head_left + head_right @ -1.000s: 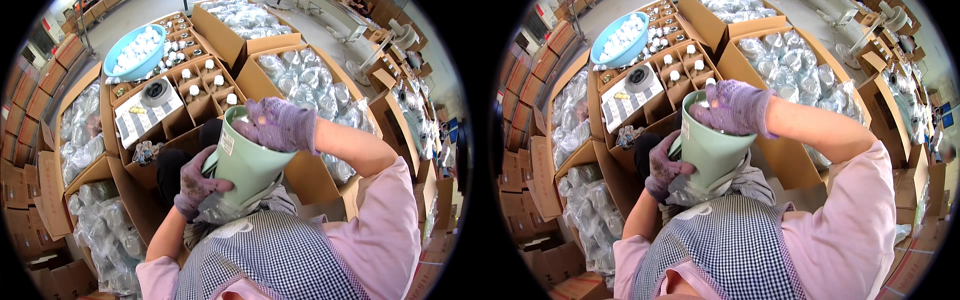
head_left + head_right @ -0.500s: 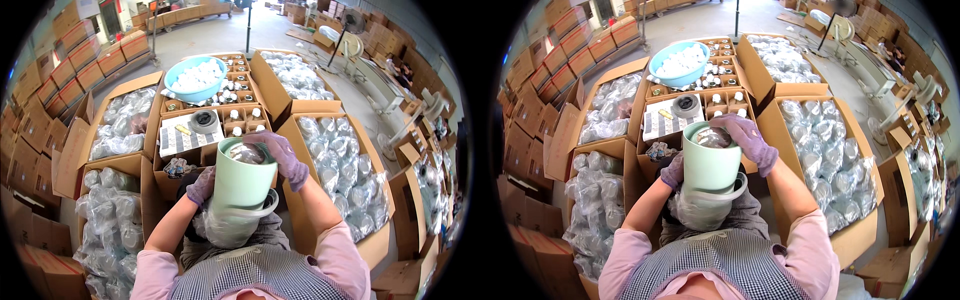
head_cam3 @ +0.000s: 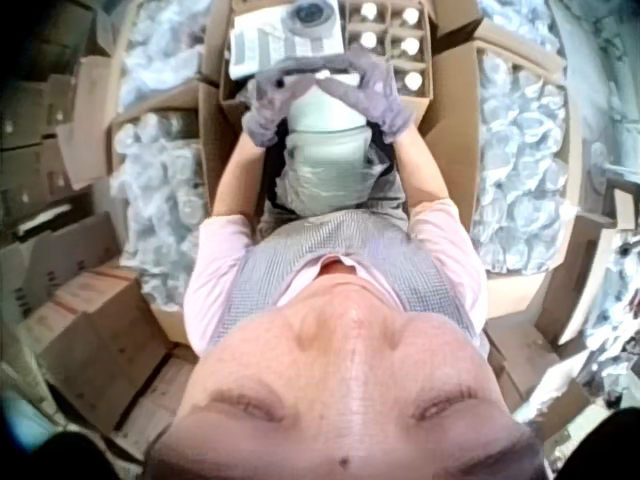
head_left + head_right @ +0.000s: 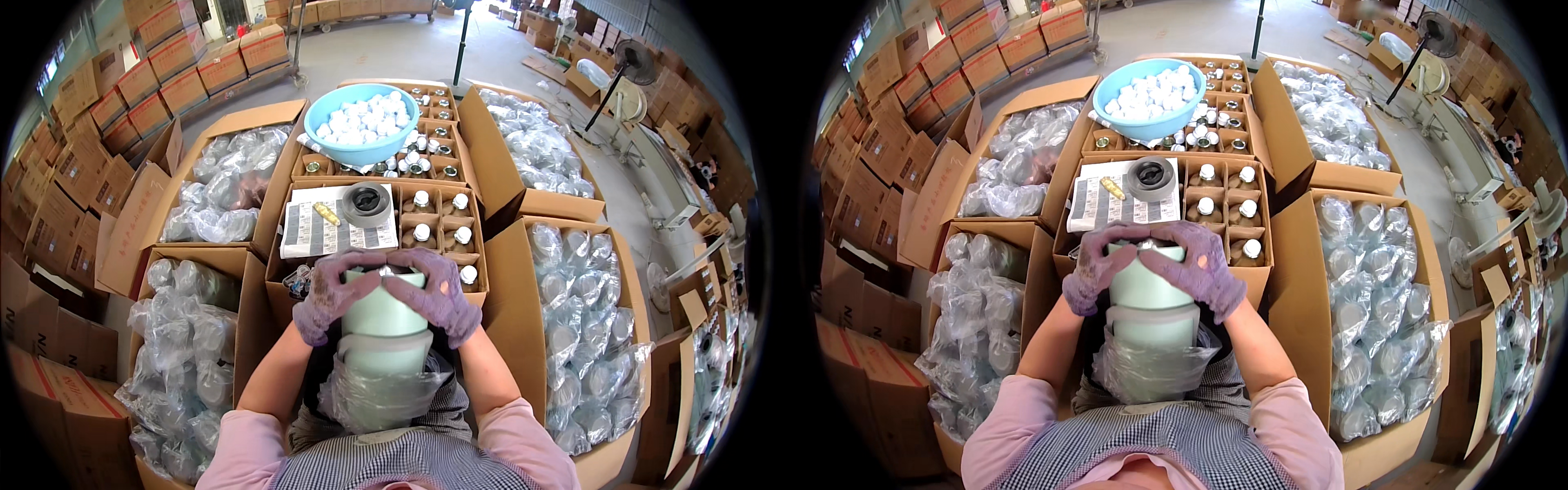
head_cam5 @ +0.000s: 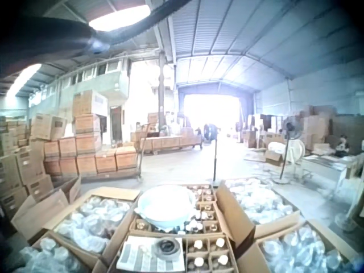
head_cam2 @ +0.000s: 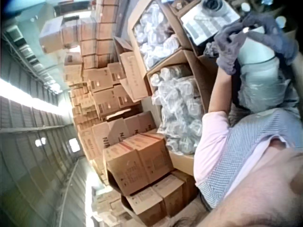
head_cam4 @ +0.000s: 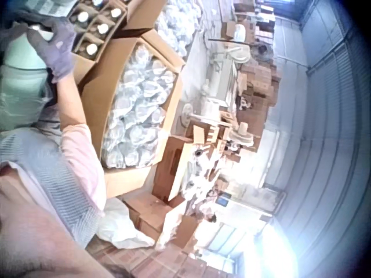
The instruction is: The person unpacks a light green pitcher from a plastic bag, removes a label, and assembles it by inserting a metal filter and screwing on a lid. The person repeats the process with a beige pitcher, assembling it similarly and placing the finished units into a cardboard box.
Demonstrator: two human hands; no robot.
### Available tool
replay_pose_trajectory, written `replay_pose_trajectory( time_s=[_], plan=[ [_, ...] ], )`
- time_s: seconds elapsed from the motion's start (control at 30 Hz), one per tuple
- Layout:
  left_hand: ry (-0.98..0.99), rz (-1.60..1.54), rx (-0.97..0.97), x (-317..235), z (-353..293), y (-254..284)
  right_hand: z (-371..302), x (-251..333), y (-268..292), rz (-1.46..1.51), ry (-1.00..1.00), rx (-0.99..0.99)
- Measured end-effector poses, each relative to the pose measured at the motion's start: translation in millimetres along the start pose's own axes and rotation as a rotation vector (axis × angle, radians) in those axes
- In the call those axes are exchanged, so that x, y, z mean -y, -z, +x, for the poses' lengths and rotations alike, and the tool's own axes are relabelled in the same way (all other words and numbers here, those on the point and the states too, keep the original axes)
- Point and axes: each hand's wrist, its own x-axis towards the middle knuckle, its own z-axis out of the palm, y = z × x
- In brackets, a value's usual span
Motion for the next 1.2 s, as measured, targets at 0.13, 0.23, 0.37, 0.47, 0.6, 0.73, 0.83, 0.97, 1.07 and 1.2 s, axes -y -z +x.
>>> replay_pose_trajectory(
  time_s=[0.13,0.23,0.37,0.47,0.6,0.73,0.83,0.97,1.07,1.2],
  plan=[
    [-0.104,-0.094,-0.016,5.9,-5.0,-4.4,-7.7,-7.1,-4.8,-0.066,0.184,-0.104],
    [-0.109,-0.099,-0.022,13.6,-3.9,-6.3,-6.7,-12.4,-7.3,-0.126,0.174,-0.113],
    [-0.078,-0.078,-0.005,11.8,-4.8,-10.3,-8.3,-9.5,-3.9,-0.143,0.125,-0.098],
    [-0.017,-0.092,0.037,13.1,-4.2,-9.0,-8.1,-12.8,-8.2,-0.147,0.096,-0.122],
    [0.004,-0.092,0.033,13.0,-8.6,-7.5,-11.5,-12.7,-11.7,-0.141,0.053,-0.085],
    [-0.105,-0.091,0.015,13.9,-8.1,-0.9,14.2,-30.4,9.2,-0.006,0.1,0.172],
    [-0.105,-0.157,0.017,5.3,-3.3,-3.4,94.7,-61.8,12.7,0.048,-0.436,0.29],
    [-0.112,-0.209,0.048,-3.3,9.2,-8.9,192.4,-194.3,-53.2,-0.574,-0.165,0.382],
    [-0.125,-0.247,0.001,-6.6,7.6,0.3,210.5,-230.0,-107.3,-0.929,-0.222,0.732],
    [0.011,-0.464,-0.168,25.0,15.9,16.6,203.6,-230.7,-102.6,-0.847,-0.237,0.663]
  ],
)
